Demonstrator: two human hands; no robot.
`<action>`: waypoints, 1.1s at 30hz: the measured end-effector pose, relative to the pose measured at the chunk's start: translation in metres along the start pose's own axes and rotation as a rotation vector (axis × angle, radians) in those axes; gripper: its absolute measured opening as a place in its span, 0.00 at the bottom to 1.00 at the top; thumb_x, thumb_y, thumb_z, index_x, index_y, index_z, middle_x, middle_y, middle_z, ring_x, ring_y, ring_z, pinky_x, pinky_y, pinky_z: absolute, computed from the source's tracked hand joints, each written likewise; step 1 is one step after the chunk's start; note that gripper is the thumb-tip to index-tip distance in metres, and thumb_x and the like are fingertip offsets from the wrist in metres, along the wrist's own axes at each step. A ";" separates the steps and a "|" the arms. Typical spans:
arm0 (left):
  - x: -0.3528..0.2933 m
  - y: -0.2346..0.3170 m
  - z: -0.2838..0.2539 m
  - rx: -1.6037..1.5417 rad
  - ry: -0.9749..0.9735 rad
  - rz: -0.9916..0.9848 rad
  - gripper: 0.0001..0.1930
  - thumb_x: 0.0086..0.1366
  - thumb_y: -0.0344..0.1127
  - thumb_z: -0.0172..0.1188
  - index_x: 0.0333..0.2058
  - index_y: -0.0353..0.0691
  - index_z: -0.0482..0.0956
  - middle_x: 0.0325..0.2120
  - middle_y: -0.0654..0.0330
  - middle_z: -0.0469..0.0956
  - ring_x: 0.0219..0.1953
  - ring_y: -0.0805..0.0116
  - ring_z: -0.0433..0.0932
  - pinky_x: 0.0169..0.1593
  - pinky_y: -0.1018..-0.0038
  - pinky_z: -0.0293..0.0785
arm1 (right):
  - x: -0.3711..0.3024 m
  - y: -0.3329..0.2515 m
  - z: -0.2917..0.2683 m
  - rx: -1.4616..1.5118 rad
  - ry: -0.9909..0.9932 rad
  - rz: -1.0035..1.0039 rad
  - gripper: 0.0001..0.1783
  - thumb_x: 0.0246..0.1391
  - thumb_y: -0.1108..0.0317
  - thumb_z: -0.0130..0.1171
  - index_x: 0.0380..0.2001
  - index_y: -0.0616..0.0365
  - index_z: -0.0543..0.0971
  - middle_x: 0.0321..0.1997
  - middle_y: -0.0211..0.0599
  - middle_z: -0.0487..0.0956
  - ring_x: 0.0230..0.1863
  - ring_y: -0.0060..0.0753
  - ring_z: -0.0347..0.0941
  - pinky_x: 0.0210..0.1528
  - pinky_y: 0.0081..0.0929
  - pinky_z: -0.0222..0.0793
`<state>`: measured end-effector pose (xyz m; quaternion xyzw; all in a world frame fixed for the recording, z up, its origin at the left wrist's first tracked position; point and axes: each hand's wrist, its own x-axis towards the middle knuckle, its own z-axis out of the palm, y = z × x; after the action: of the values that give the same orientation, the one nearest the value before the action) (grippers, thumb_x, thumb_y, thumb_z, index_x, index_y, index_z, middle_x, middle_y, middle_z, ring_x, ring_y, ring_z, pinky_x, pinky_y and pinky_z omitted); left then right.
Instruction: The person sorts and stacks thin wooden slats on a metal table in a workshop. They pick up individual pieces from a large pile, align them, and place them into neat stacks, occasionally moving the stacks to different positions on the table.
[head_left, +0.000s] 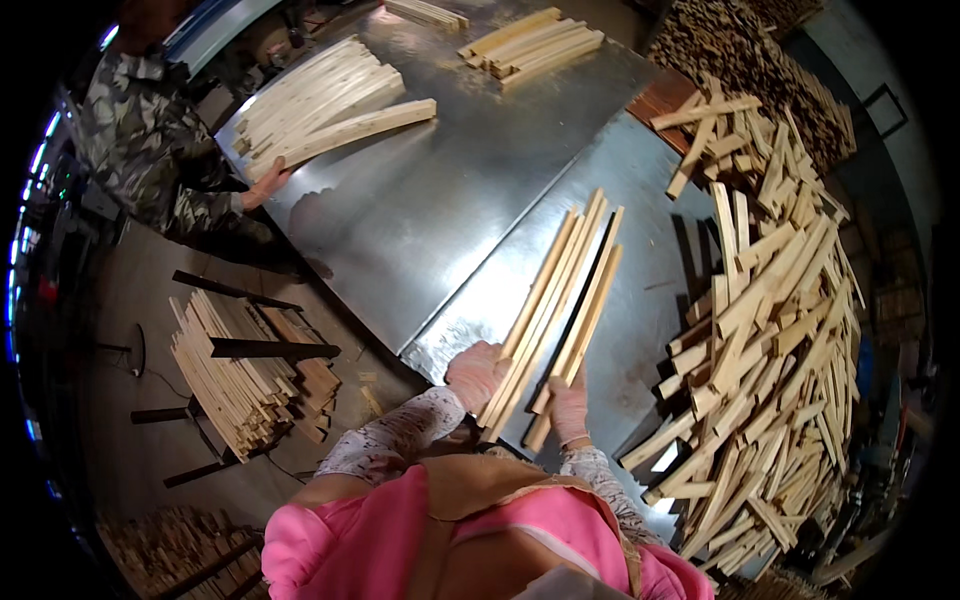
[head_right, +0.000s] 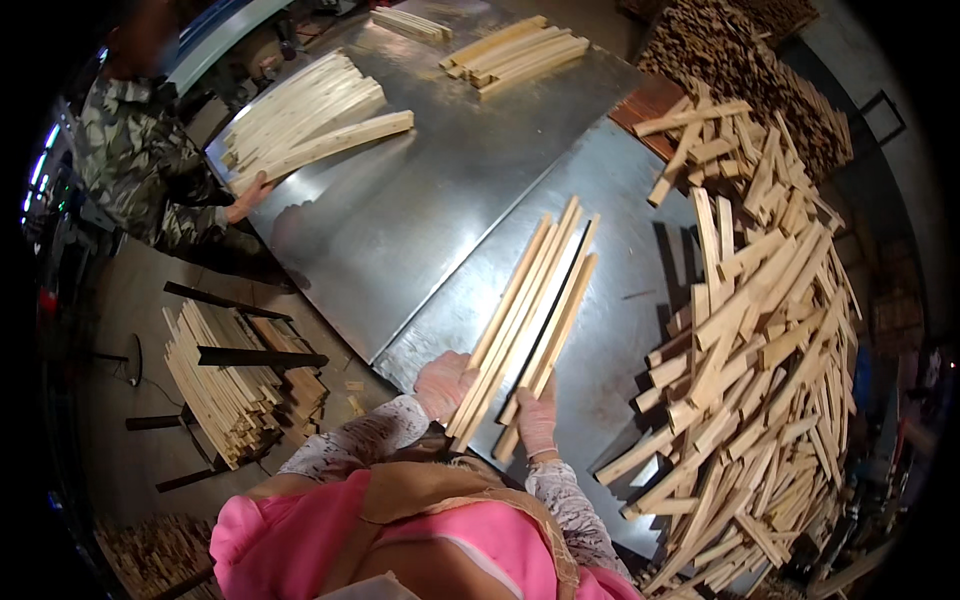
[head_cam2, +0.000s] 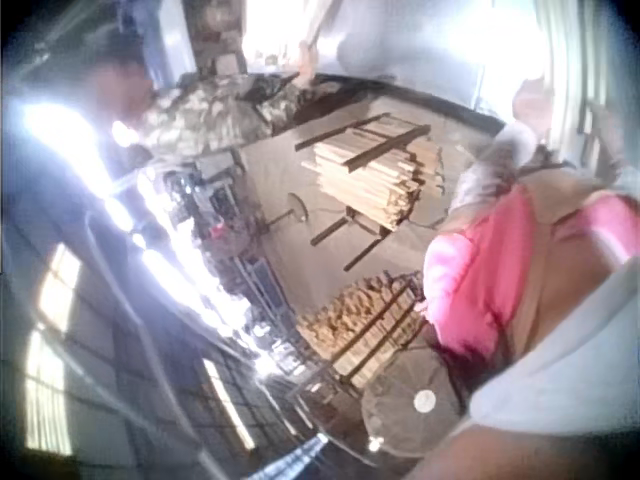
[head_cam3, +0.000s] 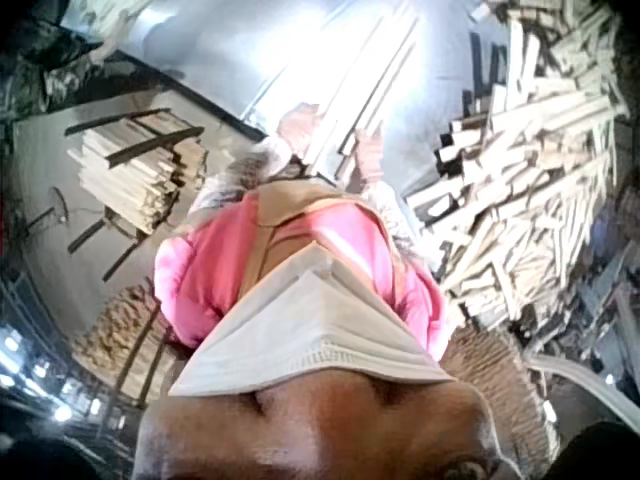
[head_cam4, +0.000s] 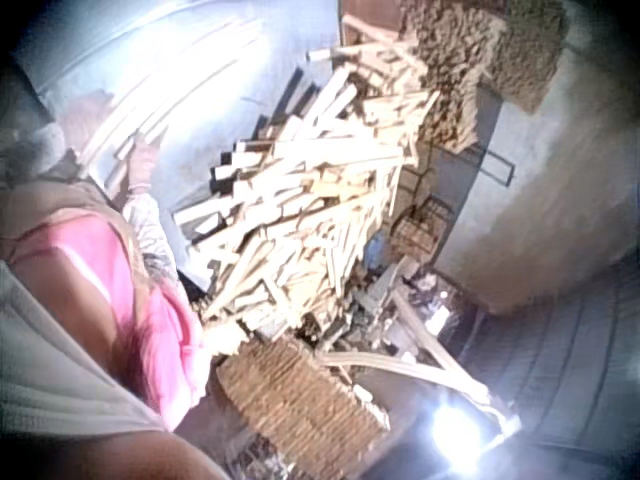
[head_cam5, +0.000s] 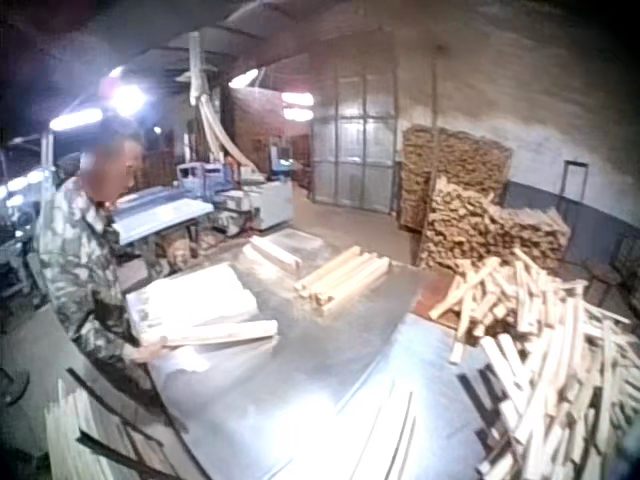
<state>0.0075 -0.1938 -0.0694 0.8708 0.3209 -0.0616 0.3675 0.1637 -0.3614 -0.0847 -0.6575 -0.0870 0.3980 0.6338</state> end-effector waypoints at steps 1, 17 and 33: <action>0.004 0.001 0.001 0.008 0.007 -0.070 0.34 0.74 0.63 0.48 0.61 0.38 0.76 0.54 0.44 0.80 0.56 0.45 0.78 0.62 0.56 0.74 | -0.001 -0.022 0.014 -0.661 -0.031 0.068 0.45 0.66 0.61 0.59 0.79 0.65 0.53 0.48 0.57 0.86 0.45 0.52 0.85 0.48 0.42 0.82; 0.007 0.072 -0.017 0.341 0.036 -0.295 0.58 0.58 0.65 0.66 0.80 0.42 0.55 0.79 0.40 0.47 0.78 0.45 0.57 0.76 0.57 0.60 | 0.251 -0.296 -0.186 -1.629 0.731 -0.378 0.38 0.49 0.56 0.69 0.65 0.53 0.74 0.67 0.48 0.76 0.65 0.54 0.71 0.64 0.45 0.73; 0.121 0.243 0.023 -1.066 -0.194 0.399 0.43 0.63 0.45 0.74 0.68 0.30 0.63 0.62 0.44 0.71 0.63 0.52 0.71 0.66 0.62 0.69 | 0.034 -0.313 -0.049 -0.679 0.034 -0.748 0.18 0.59 0.65 0.62 0.52 0.56 0.82 0.55 0.47 0.83 0.54 0.45 0.82 0.57 0.39 0.81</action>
<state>0.2524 -0.2745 0.0189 0.5992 0.1018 0.0995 0.7879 0.3395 -0.3213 0.1778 -0.7567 -0.4308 0.0819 0.4848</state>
